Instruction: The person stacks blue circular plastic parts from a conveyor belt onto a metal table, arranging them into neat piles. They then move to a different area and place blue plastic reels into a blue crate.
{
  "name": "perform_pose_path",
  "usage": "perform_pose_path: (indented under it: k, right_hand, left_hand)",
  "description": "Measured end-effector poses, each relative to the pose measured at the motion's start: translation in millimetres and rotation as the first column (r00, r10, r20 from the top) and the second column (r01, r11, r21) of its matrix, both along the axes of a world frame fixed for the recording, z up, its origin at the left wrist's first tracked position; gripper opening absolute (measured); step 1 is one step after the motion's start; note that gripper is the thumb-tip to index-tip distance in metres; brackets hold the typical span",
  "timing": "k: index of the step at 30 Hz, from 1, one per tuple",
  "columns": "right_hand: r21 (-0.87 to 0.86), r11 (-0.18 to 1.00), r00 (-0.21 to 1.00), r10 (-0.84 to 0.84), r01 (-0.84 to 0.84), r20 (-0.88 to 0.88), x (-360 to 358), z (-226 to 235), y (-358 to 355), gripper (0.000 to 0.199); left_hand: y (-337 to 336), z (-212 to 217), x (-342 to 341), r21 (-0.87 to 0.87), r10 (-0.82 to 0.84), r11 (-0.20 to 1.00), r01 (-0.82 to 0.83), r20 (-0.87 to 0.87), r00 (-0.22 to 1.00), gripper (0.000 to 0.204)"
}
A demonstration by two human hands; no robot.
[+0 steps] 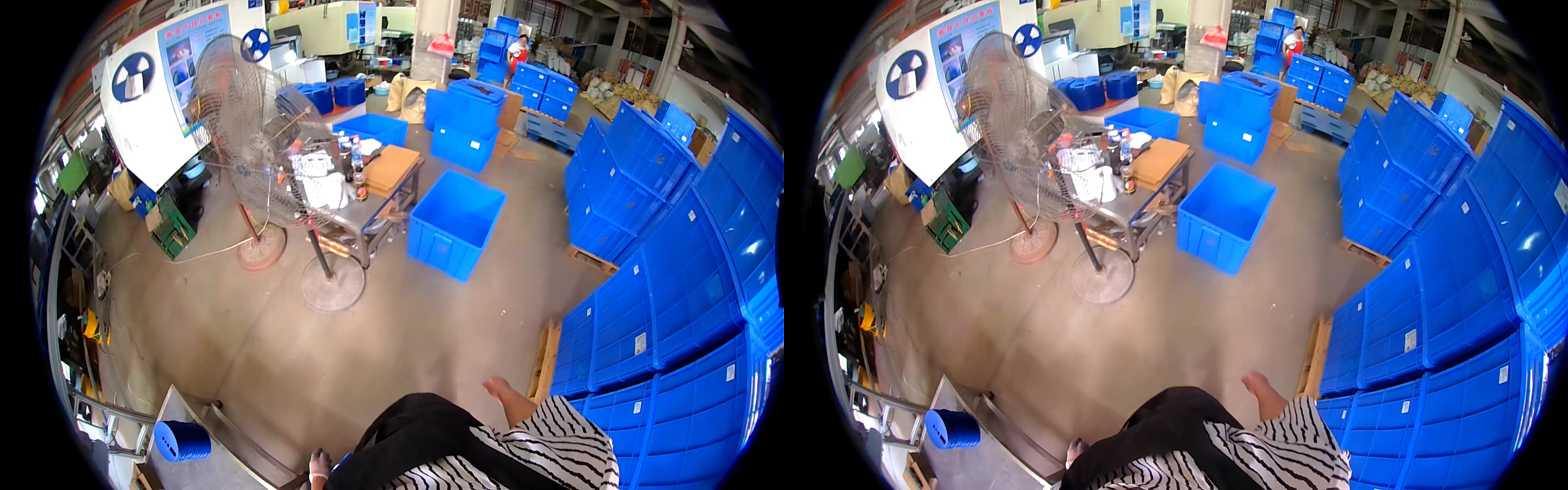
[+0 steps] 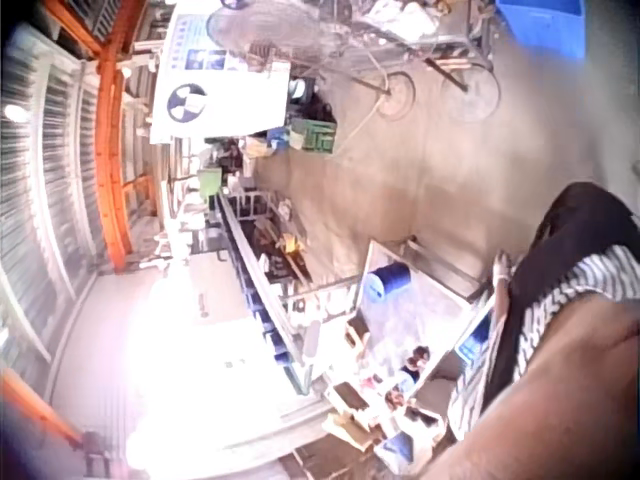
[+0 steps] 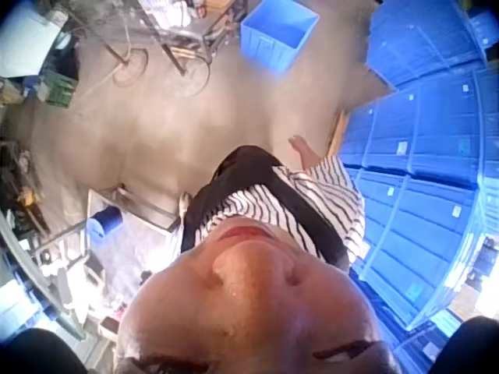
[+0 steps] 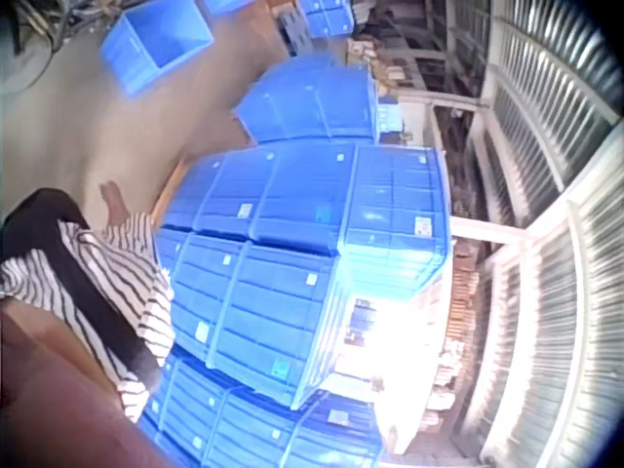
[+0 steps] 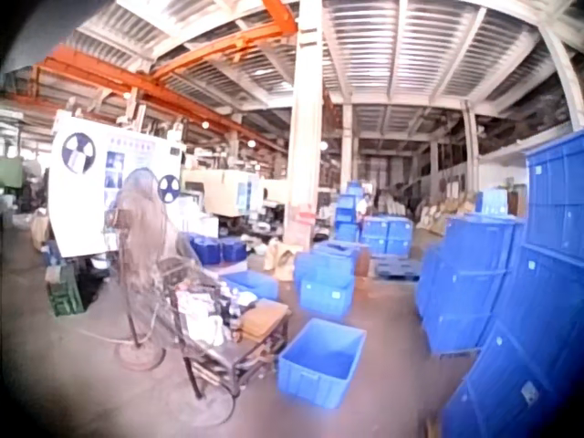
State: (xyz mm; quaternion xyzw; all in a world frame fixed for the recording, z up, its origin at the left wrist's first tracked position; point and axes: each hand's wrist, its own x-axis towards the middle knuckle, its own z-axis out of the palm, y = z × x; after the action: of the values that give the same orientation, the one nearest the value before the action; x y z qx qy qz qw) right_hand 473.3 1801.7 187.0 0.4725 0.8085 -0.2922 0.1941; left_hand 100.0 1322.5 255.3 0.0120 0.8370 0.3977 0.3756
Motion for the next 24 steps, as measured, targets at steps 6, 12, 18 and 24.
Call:
perform_pose_path:
  k: [6, 12, 18, 24]
  right_hand:
    - [-0.096, 0.995, 0.872, -0.044, -0.003, -0.487, -280.4, 92.6, 42.8, 0.039]
    - [-0.238, 0.923, 0.912, 0.209, -0.304, -0.354, -455.3, 50.2, 45.5, 0.041]
    - [-0.502, 0.762, 0.908, 0.396, -0.408, -0.136, -639.9, 27.9, 12.5, 0.033]
    - [-0.251, 0.545, 0.598, 0.752, -0.800, -0.277, -885.7, 23.5, -52.5, 0.029]
  left_hand:
    - [-11.4, -91.4, -84.1, 0.269, 0.179, 0.948, -0.170, -0.009, 0.984, 0.039]
    - [-117.3, -103.9, -47.6, -0.376, 0.045, 0.925, -0.056, -0.038, 0.998, 0.030]
    - [-115.1, 4.4, -60.4, -0.468, 0.865, 0.471, -0.747, 0.077, 0.497, 0.038]
    - [-49.0, 45.7, -134.4, -0.333, 0.852, 0.516, -0.789, 0.100, 0.515, 0.039]
